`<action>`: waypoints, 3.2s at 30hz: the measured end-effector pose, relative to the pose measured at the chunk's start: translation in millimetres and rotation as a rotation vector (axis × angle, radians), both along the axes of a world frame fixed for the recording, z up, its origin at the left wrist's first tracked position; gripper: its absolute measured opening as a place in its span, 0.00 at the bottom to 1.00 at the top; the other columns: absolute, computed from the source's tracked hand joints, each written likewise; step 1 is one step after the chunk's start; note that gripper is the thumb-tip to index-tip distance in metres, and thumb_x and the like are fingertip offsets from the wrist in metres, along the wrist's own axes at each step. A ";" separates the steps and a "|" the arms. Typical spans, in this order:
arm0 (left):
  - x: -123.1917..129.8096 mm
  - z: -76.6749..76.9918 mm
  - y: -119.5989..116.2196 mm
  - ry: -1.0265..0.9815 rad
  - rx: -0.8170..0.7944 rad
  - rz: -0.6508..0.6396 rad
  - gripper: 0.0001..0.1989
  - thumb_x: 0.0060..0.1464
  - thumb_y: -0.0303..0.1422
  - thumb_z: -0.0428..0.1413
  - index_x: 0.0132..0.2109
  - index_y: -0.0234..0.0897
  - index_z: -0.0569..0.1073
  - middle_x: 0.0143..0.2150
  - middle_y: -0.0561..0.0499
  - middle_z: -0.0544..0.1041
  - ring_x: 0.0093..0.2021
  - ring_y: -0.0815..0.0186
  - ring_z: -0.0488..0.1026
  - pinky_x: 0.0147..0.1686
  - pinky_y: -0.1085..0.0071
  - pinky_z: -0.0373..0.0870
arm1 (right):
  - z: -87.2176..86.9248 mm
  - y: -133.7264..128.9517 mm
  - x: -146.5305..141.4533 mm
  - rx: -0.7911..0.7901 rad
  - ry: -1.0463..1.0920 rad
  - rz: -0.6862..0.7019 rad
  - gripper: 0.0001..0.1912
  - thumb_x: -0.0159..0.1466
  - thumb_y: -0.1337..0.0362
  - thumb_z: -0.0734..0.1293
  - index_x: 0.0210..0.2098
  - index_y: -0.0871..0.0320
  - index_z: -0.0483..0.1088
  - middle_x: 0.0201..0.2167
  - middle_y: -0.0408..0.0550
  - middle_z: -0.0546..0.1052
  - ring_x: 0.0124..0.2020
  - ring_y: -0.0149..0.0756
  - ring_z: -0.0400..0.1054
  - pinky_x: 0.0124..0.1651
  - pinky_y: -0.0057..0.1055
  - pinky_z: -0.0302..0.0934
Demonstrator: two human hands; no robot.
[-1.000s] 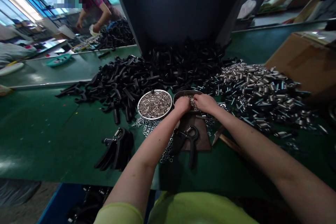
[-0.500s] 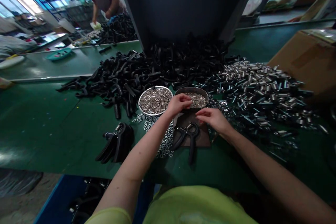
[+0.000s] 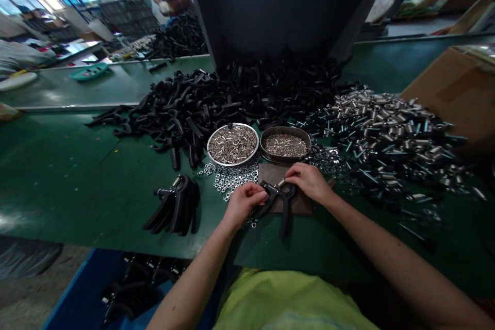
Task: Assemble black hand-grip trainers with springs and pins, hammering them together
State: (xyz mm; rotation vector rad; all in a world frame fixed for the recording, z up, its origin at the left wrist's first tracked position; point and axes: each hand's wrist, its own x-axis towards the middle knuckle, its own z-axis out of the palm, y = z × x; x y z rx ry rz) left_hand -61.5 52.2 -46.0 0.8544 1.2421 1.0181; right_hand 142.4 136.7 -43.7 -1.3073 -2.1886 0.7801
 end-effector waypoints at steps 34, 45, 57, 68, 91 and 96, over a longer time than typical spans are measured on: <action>26.4 2.1 34.9 0.722 0.334 -0.379 0.03 0.46 0.29 0.60 0.29 0.37 0.73 0.33 0.52 0.72 0.39 0.64 0.67 0.39 0.69 0.61 | -18.8 -108.0 128.9 0.158 -0.522 -0.337 0.20 0.60 0.51 0.61 0.42 0.60 0.69 0.38 0.57 0.73 0.41 0.50 0.67 0.41 0.44 0.63; 31.7 0.2 32.6 0.691 0.259 -0.302 0.04 0.46 0.31 0.60 0.29 0.36 0.73 0.34 0.51 0.71 0.37 0.66 0.67 0.37 0.71 0.62 | 40.2 -108.2 101.0 -0.042 -0.193 -0.401 0.20 0.63 0.55 0.55 0.50 0.55 0.66 0.39 0.52 0.77 0.34 0.43 0.73 0.35 0.37 0.67; 32.8 2.9 37.1 0.698 0.216 -0.328 0.03 0.45 0.30 0.60 0.29 0.36 0.74 0.34 0.52 0.71 0.36 0.66 0.67 0.38 0.71 0.62 | 47.0 -85.3 51.2 0.039 -0.079 -0.193 0.20 0.66 0.62 0.54 0.56 0.51 0.64 0.49 0.48 0.76 0.45 0.41 0.72 0.45 0.37 0.67; 31.6 -0.7 43.0 0.614 0.157 -0.330 0.05 0.40 0.30 0.62 0.28 0.36 0.74 0.32 0.53 0.72 0.33 0.68 0.67 0.36 0.72 0.63 | 28.0 -79.0 52.9 -0.027 -0.124 -0.185 0.20 0.66 0.60 0.53 0.54 0.52 0.65 0.41 0.48 0.79 0.41 0.41 0.74 0.40 0.35 0.67; 24.1 5.5 38.9 0.681 0.381 -0.394 0.05 0.43 0.31 0.64 0.28 0.36 0.76 0.31 0.52 0.73 0.35 0.66 0.69 0.36 0.72 0.63 | 29.3 -103.3 72.4 -0.093 -0.067 -0.270 0.22 0.66 0.57 0.52 0.55 0.56 0.65 0.29 0.47 0.77 0.26 0.36 0.71 0.31 0.30 0.64; 25.7 12.1 43.4 0.733 0.338 -0.463 0.04 0.43 0.29 0.63 0.28 0.37 0.75 0.32 0.53 0.73 0.35 0.67 0.69 0.35 0.73 0.63 | 28.9 -102.9 68.6 -0.110 -0.075 -0.264 0.22 0.66 0.58 0.52 0.54 0.57 0.66 0.29 0.47 0.77 0.27 0.35 0.71 0.31 0.30 0.64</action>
